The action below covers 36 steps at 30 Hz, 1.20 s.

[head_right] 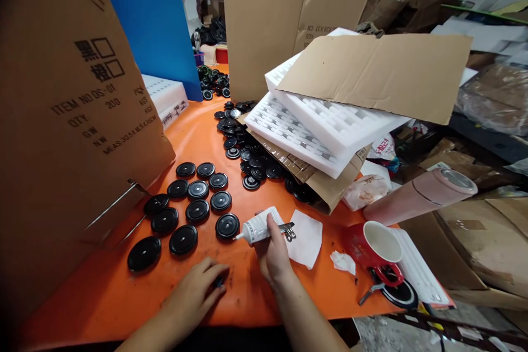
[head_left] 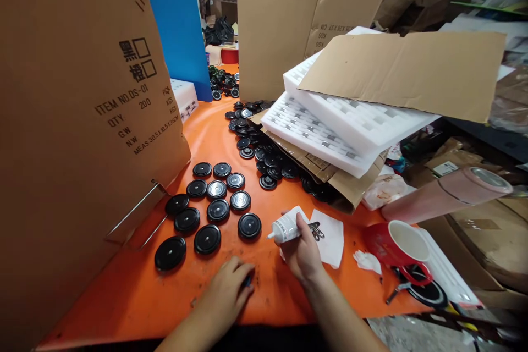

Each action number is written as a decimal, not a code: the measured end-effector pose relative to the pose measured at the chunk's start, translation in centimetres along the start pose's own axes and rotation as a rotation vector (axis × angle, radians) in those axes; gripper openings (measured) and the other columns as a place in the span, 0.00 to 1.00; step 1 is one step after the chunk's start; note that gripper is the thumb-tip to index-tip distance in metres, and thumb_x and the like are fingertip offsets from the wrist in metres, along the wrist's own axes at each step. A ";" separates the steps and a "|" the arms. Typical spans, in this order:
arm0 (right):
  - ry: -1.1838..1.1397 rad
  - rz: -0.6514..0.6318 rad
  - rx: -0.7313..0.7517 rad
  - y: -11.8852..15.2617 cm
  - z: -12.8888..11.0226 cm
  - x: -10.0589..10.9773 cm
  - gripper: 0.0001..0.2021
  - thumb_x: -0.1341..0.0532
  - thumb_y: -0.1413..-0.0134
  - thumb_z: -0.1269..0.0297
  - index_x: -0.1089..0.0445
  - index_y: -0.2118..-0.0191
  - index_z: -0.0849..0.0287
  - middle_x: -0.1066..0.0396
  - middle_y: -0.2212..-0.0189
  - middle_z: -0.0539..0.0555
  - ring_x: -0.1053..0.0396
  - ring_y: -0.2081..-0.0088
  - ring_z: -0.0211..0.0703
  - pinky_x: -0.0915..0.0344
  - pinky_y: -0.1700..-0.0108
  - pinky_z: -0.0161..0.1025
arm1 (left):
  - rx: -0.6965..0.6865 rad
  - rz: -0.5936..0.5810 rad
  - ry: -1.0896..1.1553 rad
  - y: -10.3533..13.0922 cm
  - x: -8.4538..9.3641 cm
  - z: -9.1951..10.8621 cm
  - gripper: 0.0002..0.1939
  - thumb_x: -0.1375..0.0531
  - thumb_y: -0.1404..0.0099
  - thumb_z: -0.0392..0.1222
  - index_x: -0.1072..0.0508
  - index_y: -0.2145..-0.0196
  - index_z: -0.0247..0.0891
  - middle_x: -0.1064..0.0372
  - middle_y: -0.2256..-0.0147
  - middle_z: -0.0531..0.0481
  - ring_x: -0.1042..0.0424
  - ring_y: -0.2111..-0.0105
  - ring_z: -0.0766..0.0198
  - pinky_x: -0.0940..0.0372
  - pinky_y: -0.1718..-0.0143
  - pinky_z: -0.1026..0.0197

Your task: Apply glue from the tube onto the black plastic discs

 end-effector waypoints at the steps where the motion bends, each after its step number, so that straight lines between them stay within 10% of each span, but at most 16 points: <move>1: -0.008 -0.003 0.006 0.1 -0.3 -0.1 0.15 0.39 0.52 0.50 0.31 0.64 0.57 0.33 0.77 0.48 0.36 0.76 0.37 0.44 0.79 0.32 | -0.033 -0.009 0.012 -0.7 -0.5 1.0 0.18 0.47 0.41 0.37 0.31 0.52 0.43 0.34 0.57 0.44 0.34 0.57 0.56 0.39 0.54 0.56; 7: -0.067 -0.017 0.020 0.9 -2.0 -0.1 0.16 0.41 0.50 0.50 0.32 0.61 0.55 0.33 0.77 0.48 0.39 0.79 0.36 0.41 0.76 0.35 | -0.258 0.018 -0.076 -3.7 0.4 5.9 0.25 0.48 0.42 0.33 0.36 0.47 0.46 0.40 0.46 0.47 0.36 0.50 0.56 0.41 0.51 0.57; 15: -0.152 -0.018 0.094 0.7 -3.6 0.3 0.13 0.40 0.50 0.52 0.32 0.64 0.55 0.37 0.79 0.44 0.47 0.82 0.32 0.45 0.78 0.33 | -0.097 0.253 -0.274 -15.8 7.8 4.3 0.16 0.52 0.34 0.42 0.31 0.54 0.35 0.33 0.55 0.39 0.35 0.53 0.54 0.42 0.51 0.52; 21: -0.159 -0.010 0.114 0.9 -4.4 0.1 0.13 0.40 0.51 0.51 0.32 0.66 0.56 0.37 0.80 0.44 0.46 0.82 0.31 0.44 0.78 0.32 | -0.067 0.207 -0.183 -21.6 6.1 4.3 0.16 0.42 0.39 0.46 0.32 0.56 0.35 0.36 0.52 0.44 0.36 0.53 0.56 0.40 0.52 0.46; 27: -0.142 0.043 0.137 0.9 -4.4 0.6 0.13 0.37 0.54 0.52 0.32 0.67 0.55 0.35 0.80 0.44 0.41 0.81 0.33 0.42 0.78 0.33 | -0.048 0.168 0.125 -19.6 5.4 4.4 0.15 0.40 0.41 0.44 0.30 0.57 0.35 0.36 0.51 0.43 0.37 0.51 0.54 0.43 0.49 0.47; 36: -0.011 0.092 0.142 1.2 -2.3 -0.3 0.16 0.36 0.57 0.49 0.33 0.72 0.59 0.34 0.80 0.46 0.38 0.79 0.34 0.43 0.79 0.32 | 0.240 0.045 0.923 -6.7 2.6 1.2 0.23 0.54 0.35 0.52 0.33 0.51 0.35 0.30 0.53 0.40 0.29 0.58 0.59 0.33 0.60 0.59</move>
Point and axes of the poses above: each hand's wrist, its own y-axis away from the middle knuckle, its own x-axis out of the back of the hand, z = x × y, the point moved 8 cm from there along -y, towards the middle knuckle
